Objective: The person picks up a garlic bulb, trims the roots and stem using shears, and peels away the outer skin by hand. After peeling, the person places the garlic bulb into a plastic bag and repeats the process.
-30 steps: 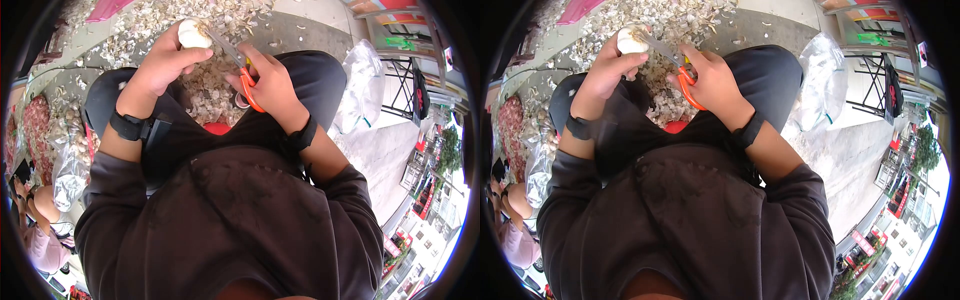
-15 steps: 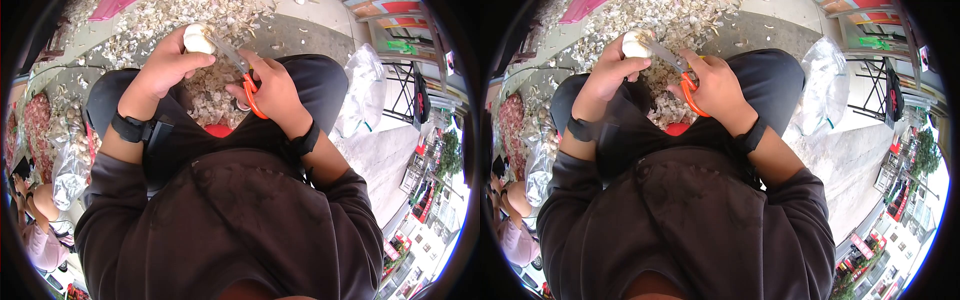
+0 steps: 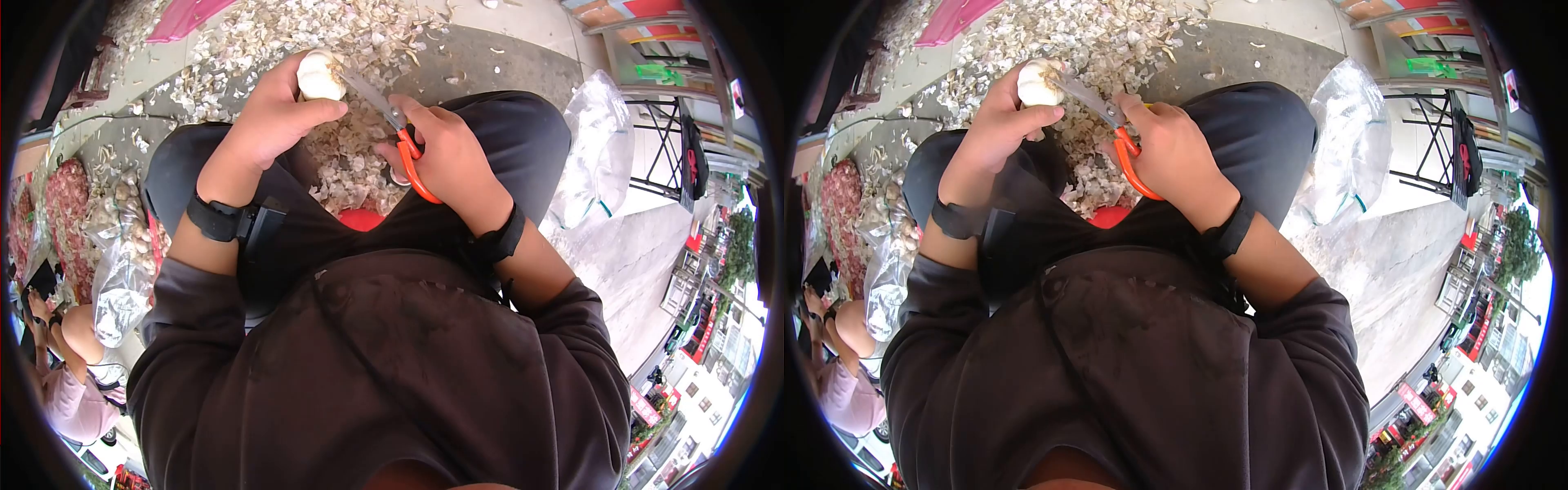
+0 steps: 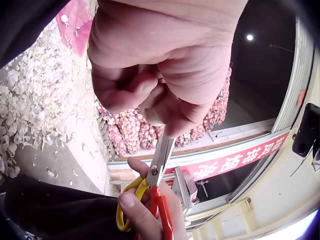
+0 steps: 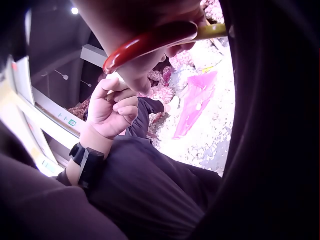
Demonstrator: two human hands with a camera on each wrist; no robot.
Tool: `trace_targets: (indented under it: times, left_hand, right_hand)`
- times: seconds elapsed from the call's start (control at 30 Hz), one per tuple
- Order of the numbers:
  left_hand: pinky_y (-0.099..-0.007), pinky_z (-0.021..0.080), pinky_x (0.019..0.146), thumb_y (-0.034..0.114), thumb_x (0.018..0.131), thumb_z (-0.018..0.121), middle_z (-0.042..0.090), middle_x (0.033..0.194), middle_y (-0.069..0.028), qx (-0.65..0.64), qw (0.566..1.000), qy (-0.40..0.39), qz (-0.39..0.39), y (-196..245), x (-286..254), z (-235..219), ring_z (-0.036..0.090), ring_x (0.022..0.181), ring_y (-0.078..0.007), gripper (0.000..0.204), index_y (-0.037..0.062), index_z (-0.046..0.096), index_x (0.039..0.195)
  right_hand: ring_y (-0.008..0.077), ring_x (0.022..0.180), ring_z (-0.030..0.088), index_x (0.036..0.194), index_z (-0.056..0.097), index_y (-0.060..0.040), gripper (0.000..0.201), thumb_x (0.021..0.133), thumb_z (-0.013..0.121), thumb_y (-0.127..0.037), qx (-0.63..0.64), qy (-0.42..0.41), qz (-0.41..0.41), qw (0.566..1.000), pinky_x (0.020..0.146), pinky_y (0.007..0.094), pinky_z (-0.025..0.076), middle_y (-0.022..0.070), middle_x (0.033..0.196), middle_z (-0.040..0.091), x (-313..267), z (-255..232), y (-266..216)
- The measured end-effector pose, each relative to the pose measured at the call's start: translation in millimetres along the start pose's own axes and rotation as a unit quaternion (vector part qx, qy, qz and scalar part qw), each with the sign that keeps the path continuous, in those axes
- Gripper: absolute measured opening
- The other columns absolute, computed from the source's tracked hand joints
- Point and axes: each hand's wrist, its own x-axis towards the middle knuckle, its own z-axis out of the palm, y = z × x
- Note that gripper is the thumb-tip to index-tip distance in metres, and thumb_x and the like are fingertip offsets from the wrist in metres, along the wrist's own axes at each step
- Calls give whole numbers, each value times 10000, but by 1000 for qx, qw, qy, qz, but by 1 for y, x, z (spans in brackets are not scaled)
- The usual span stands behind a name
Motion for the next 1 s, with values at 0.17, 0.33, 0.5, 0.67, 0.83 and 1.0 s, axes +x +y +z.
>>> trace_targets:
  times: [0.17,0.33,0.5,0.67,0.83,1.0]
  left_hand:
    - [-212,433,553,68,802,709,592,873,19,5,1000,19,-20,-1,0,2,518,669,-53,461,50,561,1238]
    - [-266,528,707,62,837,691,614,962,-29,-103,994,-6,-16,-4,4,1,622,799,-118,477,52,501,1274]
    - [-295,542,805,36,833,699,621,1023,-55,-106,994,-12,-9,-1,3,0,655,950,-179,479,67,471,1253]
    - [-291,542,844,-49,782,716,629,1067,-80,-111,993,-39,30,0,0,-2,654,994,-198,564,78,460,1268]
    - [-310,516,920,-76,765,706,629,1096,-97,-119,991,-22,49,-3,4,-5,631,1071,-203,582,54,452,1272]
    - [-269,463,810,229,927,547,612,1034,-47,-235,965,112,21,-8,12,-11,573,898,-135,362,11,509,1213]
  right_hand:
    - [267,587,571,1145,597,-23,466,744,786,-166,-29,-17,18,999,565,351,476,102,674,588,-3,1,7]
    - [199,573,577,1156,601,-5,452,777,777,-179,48,10,62,997,577,299,485,87,659,589,-2,0,5]
    - [261,567,617,1140,588,27,497,792,782,-270,134,76,95,984,575,315,502,120,643,607,3,-6,-4]
    - [246,609,610,1175,561,29,567,769,805,-284,160,58,113,979,615,319,502,112,688,597,4,-5,-7]
    - [266,696,604,1220,533,-10,645,726,832,-299,149,66,54,985,662,341,501,105,748,596,5,-5,-8]
    - [264,697,582,1235,533,-40,688,688,850,-314,123,70,12,990,632,353,491,80,736,580,4,-1,-7]
